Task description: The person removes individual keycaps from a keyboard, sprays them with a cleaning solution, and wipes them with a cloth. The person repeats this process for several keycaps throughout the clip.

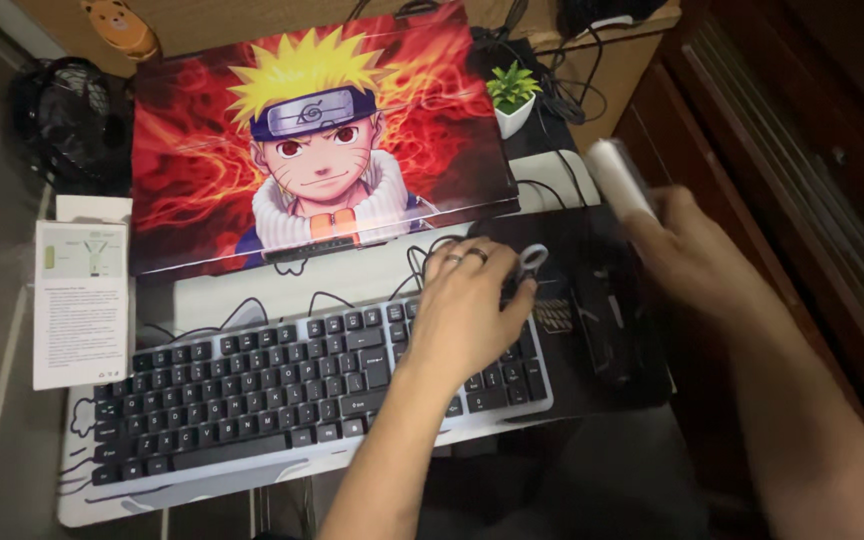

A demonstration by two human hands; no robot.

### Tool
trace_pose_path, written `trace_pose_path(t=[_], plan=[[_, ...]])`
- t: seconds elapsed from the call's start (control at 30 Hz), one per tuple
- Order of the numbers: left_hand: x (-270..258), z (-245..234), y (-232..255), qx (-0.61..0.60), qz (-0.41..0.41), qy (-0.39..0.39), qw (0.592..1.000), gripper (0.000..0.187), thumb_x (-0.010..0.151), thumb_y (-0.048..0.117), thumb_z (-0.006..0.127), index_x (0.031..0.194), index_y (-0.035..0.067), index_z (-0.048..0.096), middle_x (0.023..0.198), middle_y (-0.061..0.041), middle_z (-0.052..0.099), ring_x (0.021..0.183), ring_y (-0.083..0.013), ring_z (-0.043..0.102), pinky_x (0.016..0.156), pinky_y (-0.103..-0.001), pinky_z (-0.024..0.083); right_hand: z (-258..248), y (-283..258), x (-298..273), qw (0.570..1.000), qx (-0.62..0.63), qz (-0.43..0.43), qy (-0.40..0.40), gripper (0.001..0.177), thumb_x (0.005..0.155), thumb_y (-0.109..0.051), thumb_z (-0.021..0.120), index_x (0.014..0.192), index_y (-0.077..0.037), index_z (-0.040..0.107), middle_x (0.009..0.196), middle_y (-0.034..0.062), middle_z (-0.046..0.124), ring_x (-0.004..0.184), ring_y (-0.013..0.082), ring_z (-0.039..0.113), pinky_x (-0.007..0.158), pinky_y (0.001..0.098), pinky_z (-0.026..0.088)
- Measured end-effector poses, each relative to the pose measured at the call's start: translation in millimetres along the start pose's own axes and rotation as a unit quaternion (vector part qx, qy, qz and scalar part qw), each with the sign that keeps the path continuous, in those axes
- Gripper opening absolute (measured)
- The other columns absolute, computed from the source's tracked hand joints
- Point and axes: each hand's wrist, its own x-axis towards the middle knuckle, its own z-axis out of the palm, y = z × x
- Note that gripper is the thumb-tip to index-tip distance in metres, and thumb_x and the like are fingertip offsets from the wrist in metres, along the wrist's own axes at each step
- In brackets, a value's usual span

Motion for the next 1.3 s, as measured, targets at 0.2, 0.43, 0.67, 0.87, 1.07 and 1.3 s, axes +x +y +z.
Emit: trace_pose_path(t=[0.2, 0.43, 0.67, 0.87, 1.07, 1.3], plan=[[-8.8, -10.1, 4.1, -0.026, 0.021, 0.054, 0.998, 0.032, 0.091, 0.022, 0.072, 0.113, -0.002, 0.068, 0.120, -0.018, 0.070, 0.122, -0.0364, 0.061, 0.106, -0.046, 0.043, 28.9, -9.0, 40.9, 0.978, -0.167, -0.116, 0.051, 0.066, 0.091, -0.042, 0.073, 0.130, 0.007, 0.054, 0.129, 0.0328, 0.057, 0.110, 0.0495, 0.062, 0.092, 0.0531, 0.053], [-23.4, -30.4, 2.2, -0.075, -0.052, 0.069, 0.993, 0.023, 0.092, 0.022, 0.075, 0.105, 0.004, 0.068, 0.108, -0.013, 0.071, 0.107, -0.0338, 0.066, 0.093, -0.042, 0.052, 51.9, -21.1, 45.7, 0.950, -0.213, -0.214, 0.075, 0.071, 0.083, -0.050, 0.081, 0.117, 0.010, 0.062, 0.118, 0.0311, 0.063, 0.110, 0.0470, 0.064, 0.095, 0.0505, 0.054], [-31.6, -45.8, -6.0, -0.054, -0.068, 0.088, 0.992, 0.024, 0.090, 0.022, 0.076, 0.104, 0.004, 0.070, 0.107, -0.013, 0.070, 0.105, -0.0350, 0.064, 0.091, -0.043, 0.051, 21.8, -39.1, 46.5, 0.979, -0.160, -0.099, -0.078, 0.062, 0.084, -0.041, 0.075, 0.130, 0.001, 0.067, 0.119, 0.0239, 0.074, 0.111, 0.0361, 0.072, 0.099, 0.0442, 0.056], [-37.9, -53.4, -8.5, -0.066, -0.049, 0.088, 0.993, 0.023, 0.091, 0.020, 0.076, 0.106, 0.004, 0.072, 0.107, -0.012, 0.070, 0.106, -0.0334, 0.065, 0.094, -0.042, 0.052, -17.2, -52.7, -5.8, 0.973, 0.000, -0.216, -0.088, 0.037, 0.085, -0.006, 0.068, 0.121, -0.004, 0.069, 0.115, 0.0128, 0.076, 0.108, 0.0245, 0.073, 0.092, 0.0384, 0.058], [-40.1, -53.4, -6.8, -0.043, 0.000, 0.070, 0.997, 0.022, 0.088, 0.017, 0.076, 0.105, 0.003, 0.071, 0.108, -0.011, 0.070, 0.109, -0.0339, 0.065, 0.098, -0.043, 0.049, 12.3, -78.5, -60.0, 0.878, -0.019, -0.439, -0.191, 0.049, 0.087, -0.030, 0.079, 0.130, -0.010, 0.069, 0.124, 0.0050, 0.071, 0.106, 0.0194, 0.071, 0.085, 0.0339, 0.057], [-41.5, -62.9, -2.4, -0.118, -0.048, 0.071, 0.989, 0.021, 0.088, 0.017, 0.079, 0.104, 0.004, 0.073, 0.105, -0.009, 0.072, 0.105, -0.0283, 0.068, 0.095, -0.038, 0.052, 27.8, -91.7, -64.6, 0.907, 0.030, -0.393, -0.150, 0.023, 0.090, -0.023, 0.074, 0.108, -0.010, 0.076, 0.100, 0.0008, 0.078, 0.090, 0.0121, 0.074, 0.075, 0.0293, 0.058]])
